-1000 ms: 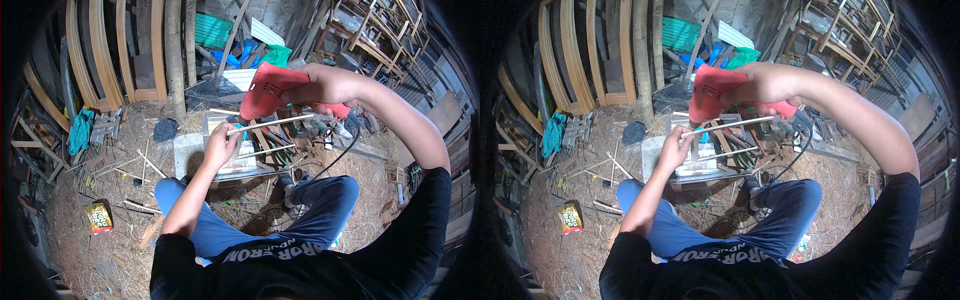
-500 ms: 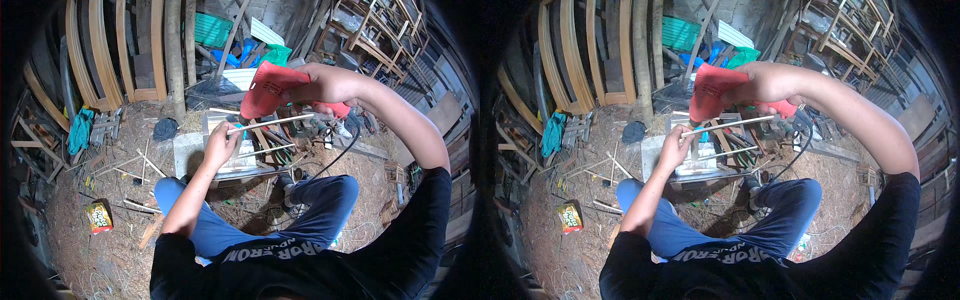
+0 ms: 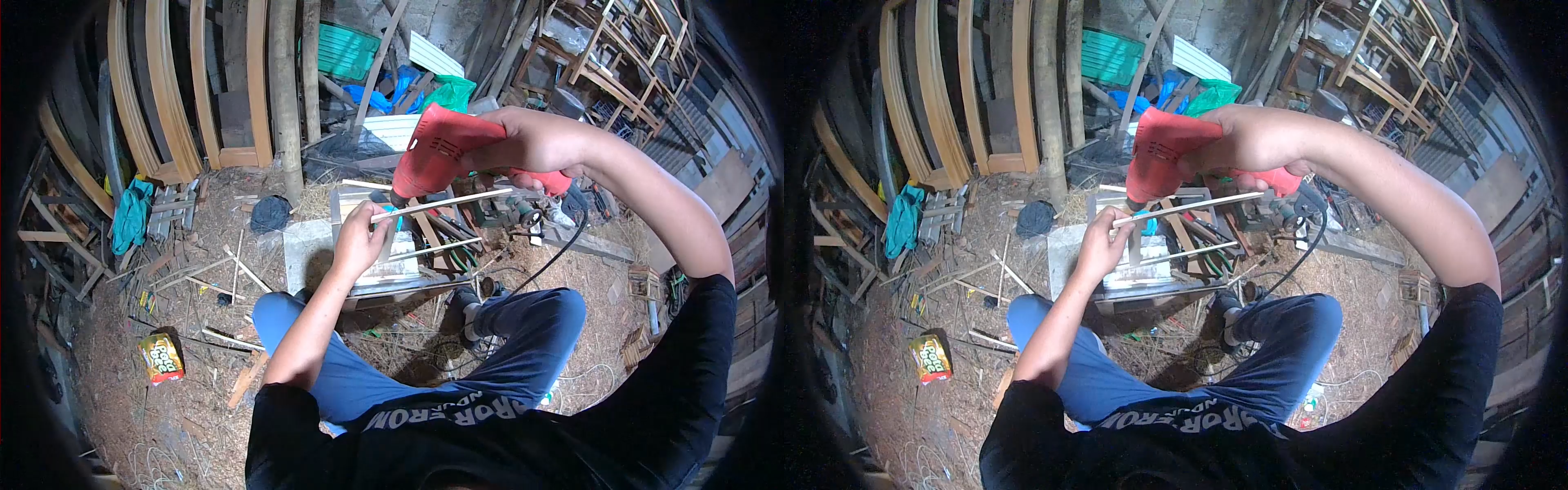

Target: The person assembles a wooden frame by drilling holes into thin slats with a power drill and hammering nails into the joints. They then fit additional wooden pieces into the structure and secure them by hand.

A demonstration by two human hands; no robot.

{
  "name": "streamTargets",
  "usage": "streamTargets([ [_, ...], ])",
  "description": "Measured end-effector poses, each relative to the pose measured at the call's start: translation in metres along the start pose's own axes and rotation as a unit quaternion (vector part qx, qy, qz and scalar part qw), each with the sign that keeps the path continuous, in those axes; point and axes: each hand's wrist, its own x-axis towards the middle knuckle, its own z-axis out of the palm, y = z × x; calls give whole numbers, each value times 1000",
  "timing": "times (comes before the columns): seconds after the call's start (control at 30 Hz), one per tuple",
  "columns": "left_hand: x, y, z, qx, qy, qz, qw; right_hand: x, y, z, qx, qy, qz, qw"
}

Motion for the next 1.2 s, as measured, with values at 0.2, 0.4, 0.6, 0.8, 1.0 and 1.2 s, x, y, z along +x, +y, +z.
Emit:
streamTargets([
  [0.2,0,-2,1,7,5,6,1000,-1,-1,0,9,3,7,1000],
  [0.4,0,-6,2,13,0,12,1000,0,0,0,16,2,9,1000],
  [0.6,0,-2,1,7,-2,-4,1000,1,0,0,3,17,4,1000],
  [0.8,1,-3,2,15,-6,3,1000,4,0,-2,-9,4,6,1000],
  [1.0,-1,-11,6,24,-3,30,999,14,7,-8,-14,-10,11,1000],
  [1.2,-1,-10,6,24,-5,25,999,19,6,-11,-36,-19,2,999],
])
